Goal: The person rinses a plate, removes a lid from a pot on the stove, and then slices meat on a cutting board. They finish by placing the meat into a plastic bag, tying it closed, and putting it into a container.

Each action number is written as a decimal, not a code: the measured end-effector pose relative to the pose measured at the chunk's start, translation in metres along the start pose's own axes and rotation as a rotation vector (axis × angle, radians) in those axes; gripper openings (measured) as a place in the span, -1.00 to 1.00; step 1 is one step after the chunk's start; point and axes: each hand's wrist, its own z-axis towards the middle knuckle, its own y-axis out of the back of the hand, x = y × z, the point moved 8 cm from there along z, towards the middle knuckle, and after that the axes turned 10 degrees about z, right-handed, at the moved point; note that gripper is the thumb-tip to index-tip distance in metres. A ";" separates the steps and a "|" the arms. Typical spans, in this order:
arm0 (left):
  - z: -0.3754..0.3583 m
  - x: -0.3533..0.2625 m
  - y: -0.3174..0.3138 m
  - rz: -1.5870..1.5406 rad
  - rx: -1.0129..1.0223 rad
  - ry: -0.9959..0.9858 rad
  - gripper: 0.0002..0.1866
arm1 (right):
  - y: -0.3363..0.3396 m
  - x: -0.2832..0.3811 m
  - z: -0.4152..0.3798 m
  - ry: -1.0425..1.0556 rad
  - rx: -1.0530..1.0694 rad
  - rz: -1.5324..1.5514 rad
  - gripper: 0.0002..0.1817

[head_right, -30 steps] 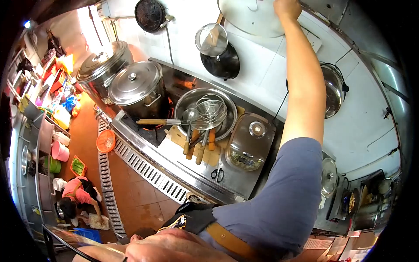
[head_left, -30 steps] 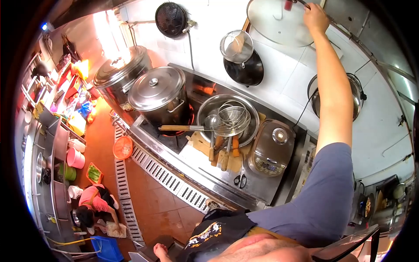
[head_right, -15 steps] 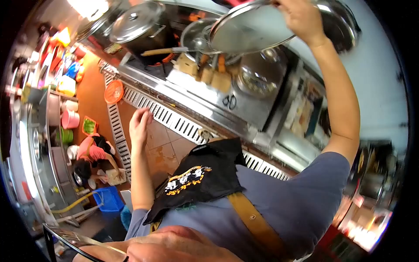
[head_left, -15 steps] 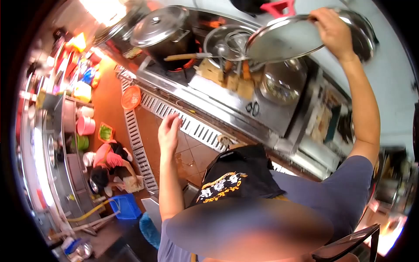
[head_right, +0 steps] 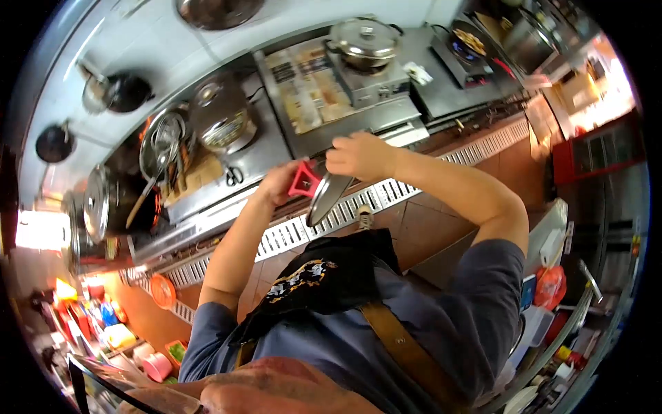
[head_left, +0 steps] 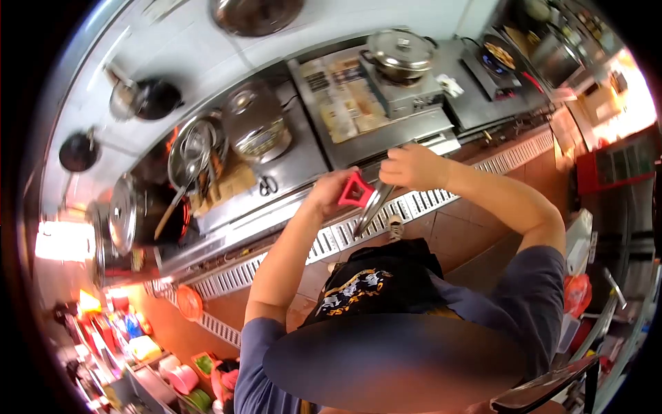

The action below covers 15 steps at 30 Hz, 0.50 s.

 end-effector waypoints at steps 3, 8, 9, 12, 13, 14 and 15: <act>0.063 0.008 -0.087 0.084 -0.061 0.160 -0.82 | 0.002 -0.003 -0.101 -0.146 0.045 0.015 -0.84; 0.209 0.024 -0.230 0.652 0.076 -0.103 -0.78 | -0.003 -0.018 -0.285 -0.552 0.034 -0.008 -0.83; 0.225 0.014 -0.257 0.830 -0.028 -0.238 -0.68 | 0.001 -0.012 -0.312 -0.575 0.023 -0.012 -0.83; 0.264 -0.021 -0.335 1.124 -0.125 -0.459 -0.47 | 0.025 -0.015 -0.412 -1.026 -0.288 0.148 -0.75; 0.278 -0.034 -0.359 1.220 -0.141 -0.536 -0.36 | 0.031 -0.011 -0.450 -1.214 -0.410 0.149 -0.74; 0.305 -0.043 -0.373 1.261 -0.149 -0.575 -0.26 | 0.034 -0.003 -0.490 -1.398 -0.534 0.149 -0.73; 0.328 -0.057 -0.385 1.225 -0.144 -0.621 -0.26 | 0.033 0.008 -0.521 -1.506 -0.573 0.140 -0.73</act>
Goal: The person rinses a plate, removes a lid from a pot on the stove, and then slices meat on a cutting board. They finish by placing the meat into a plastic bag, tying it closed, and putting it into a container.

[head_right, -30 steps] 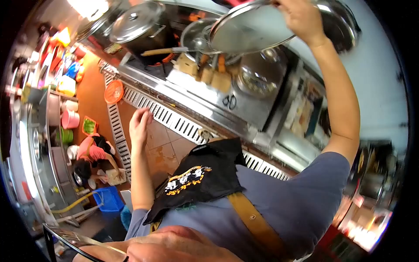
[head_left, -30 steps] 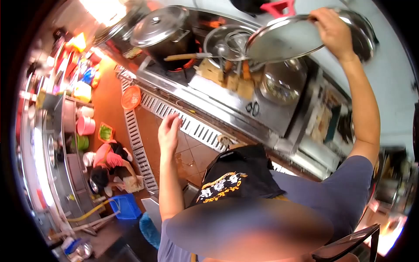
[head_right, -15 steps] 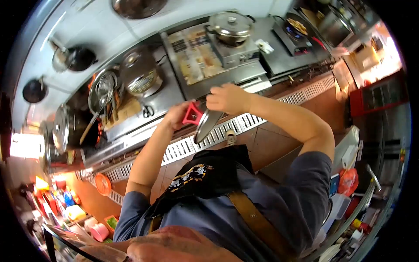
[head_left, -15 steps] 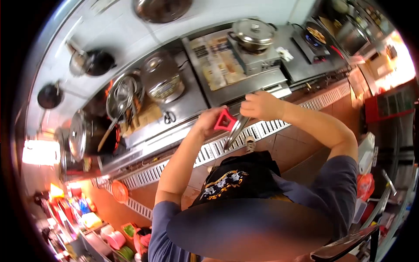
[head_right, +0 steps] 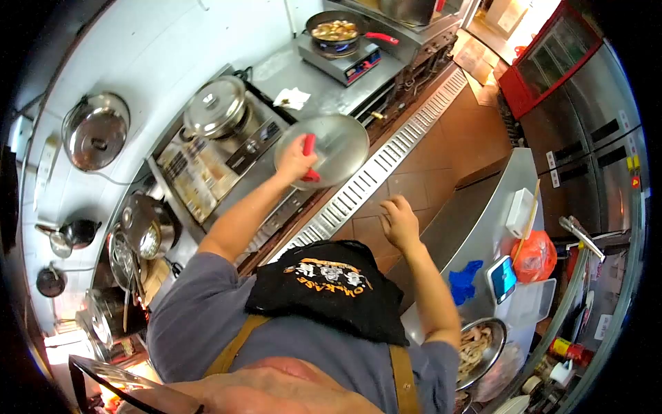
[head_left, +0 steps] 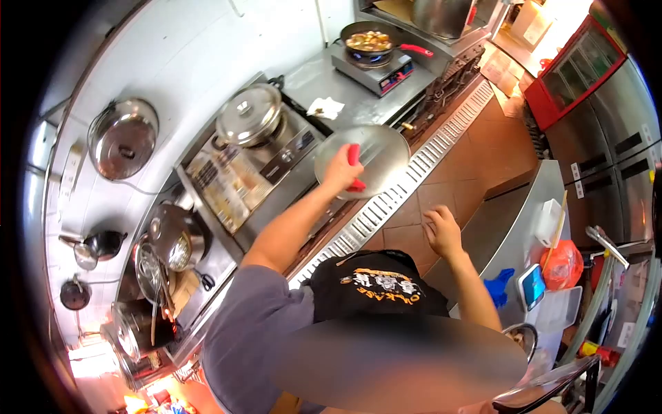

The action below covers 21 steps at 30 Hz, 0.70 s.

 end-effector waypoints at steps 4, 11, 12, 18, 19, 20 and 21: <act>0.128 -0.032 0.015 0.116 -0.179 -0.083 -0.24 | 0.029 -0.113 -0.046 -0.384 -0.119 0.066 -0.76; 0.374 -0.082 0.020 0.160 -0.286 -0.014 -0.34 | 0.043 -0.244 -0.037 -0.752 -0.086 0.135 -0.79; 0.402 -0.089 0.017 0.149 -0.316 -0.013 -0.41 | 0.044 -0.267 -0.034 -0.758 -0.139 0.139 -0.82; 0.562 -0.073 -0.033 0.187 -0.357 0.003 -0.42 | 0.023 -0.369 -0.073 -1.287 -0.254 0.522 -0.89; 0.576 -0.078 -0.037 0.188 -0.377 -0.022 -0.41 | 0.026 -0.368 -0.074 -1.310 -0.265 0.582 -0.92; 0.594 -0.073 -0.045 0.256 -0.320 0.032 -0.41 | 0.022 -0.378 -0.089 -1.353 -0.292 0.624 -0.93; 0.604 -0.071 -0.051 0.261 -0.310 0.043 -0.41 | 0.018 -0.395 -0.109 -1.389 -0.318 0.664 -0.94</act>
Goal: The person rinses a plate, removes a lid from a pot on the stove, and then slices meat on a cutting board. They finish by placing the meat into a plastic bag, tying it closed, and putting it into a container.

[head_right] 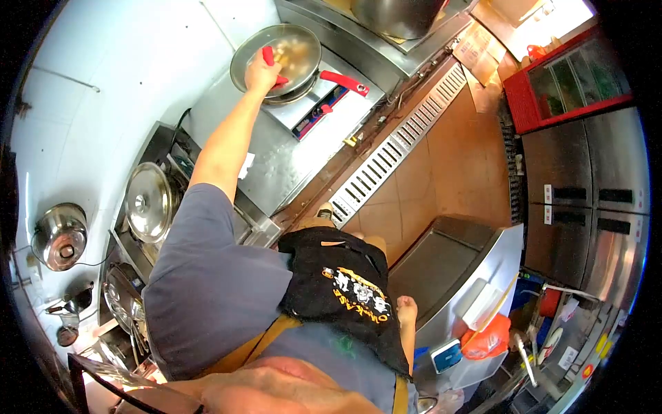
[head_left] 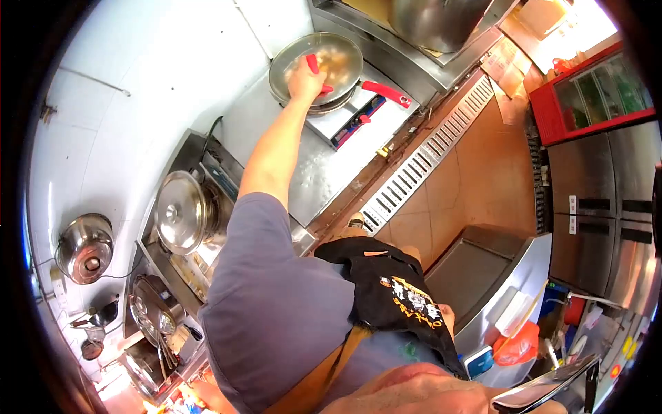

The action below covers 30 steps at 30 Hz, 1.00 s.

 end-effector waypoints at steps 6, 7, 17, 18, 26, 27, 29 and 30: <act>0.013 0.000 -0.013 0.194 -0.108 0.003 -0.27 | 0.059 -0.067 0.090 -0.103 0.023 0.005 -0.89; 0.008 -0.005 -0.007 0.172 -0.116 -0.024 -0.20 | 0.062 -0.058 0.103 -0.113 0.037 0.003 -0.89; 0.008 0.015 -0.013 0.337 -0.064 0.142 -0.23 | 0.078 0.210 0.274 -0.098 0.112 0.072 -0.90; 0.007 0.015 -0.012 0.360 -0.051 0.144 -0.23 | 0.079 0.242 0.290 -0.021 0.156 0.105 -0.91; 0.001 0.023 -0.019 0.459 -0.125 0.251 -0.26 | 0.103 0.351 0.408 0.006 0.137 -0.067 -0.90; 0.003 0.023 -0.020 0.539 -0.099 0.311 -0.26 | 0.103 0.355 0.417 -0.032 0.144 -0.078 -0.90; 0.003 0.021 -0.019 0.611 -0.050 0.394 -0.28 | 0.103 0.362 0.431 -0.087 0.160 -0.106 -0.90; 0.003 0.021 -0.018 0.626 -0.058 0.412 -0.29 | 0.101 0.362 0.436 -0.126 0.182 -0.053 -0.88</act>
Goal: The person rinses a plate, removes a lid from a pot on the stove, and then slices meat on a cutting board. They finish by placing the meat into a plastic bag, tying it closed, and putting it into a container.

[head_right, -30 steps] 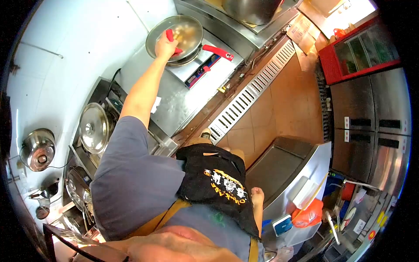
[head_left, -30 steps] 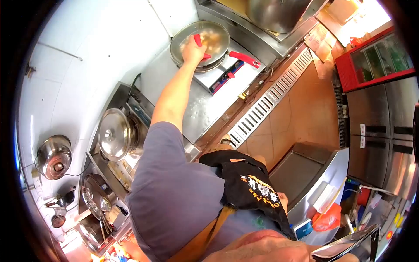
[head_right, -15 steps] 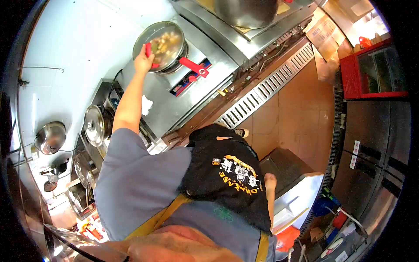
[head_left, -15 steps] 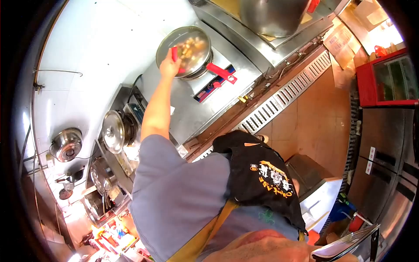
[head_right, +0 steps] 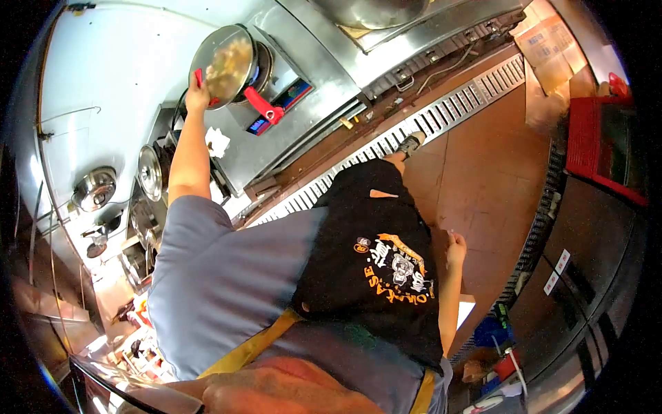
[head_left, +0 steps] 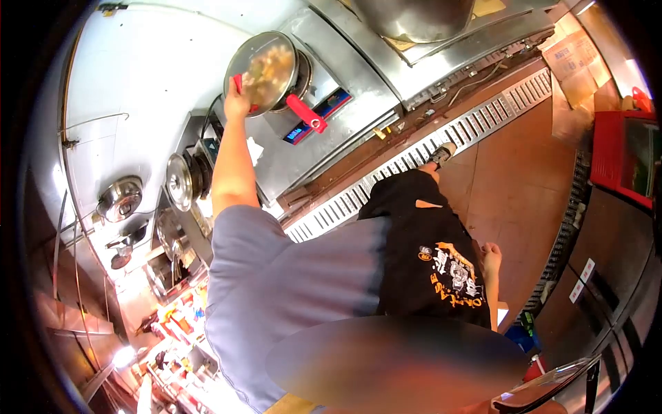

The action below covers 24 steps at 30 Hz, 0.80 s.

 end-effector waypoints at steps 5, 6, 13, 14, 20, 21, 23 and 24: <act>0.006 0.007 0.001 0.278 0.030 0.200 -0.36 | 0.042 -0.019 0.053 0.014 0.055 0.068 -0.88; 0.014 0.007 -0.002 0.289 0.025 0.197 -0.36 | 0.045 -0.009 0.050 0.007 0.016 0.128 -0.89; 0.000 -0.131 0.003 -0.132 -0.019 0.024 -0.57 | 0.129 0.012 0.066 -0.100 -0.331 0.417 -0.76; -0.007 -0.166 -0.006 -0.379 -0.007 0.014 -0.59 | 0.144 0.000 0.082 -0.040 -0.344 0.454 -0.73; -0.146 -0.386 -0.036 -0.322 0.113 -0.403 -0.59 | 0.232 -0.044 0.122 0.094 -0.653 0.382 -0.72; -0.163 -0.417 -0.058 -0.048 0.084 -0.451 -0.60 | 0.248 -0.037 0.102 -0.002 -0.678 0.464 -0.71; -0.223 -0.520 -0.098 -0.010 0.308 -0.595 -0.61 | 0.280 -0.065 0.077 -0.103 -0.781 0.647 -0.70; -0.259 -0.576 -0.116 -0.054 0.466 -0.665 -0.62 | 0.290 -0.086 0.070 -0.178 -0.769 0.733 -0.70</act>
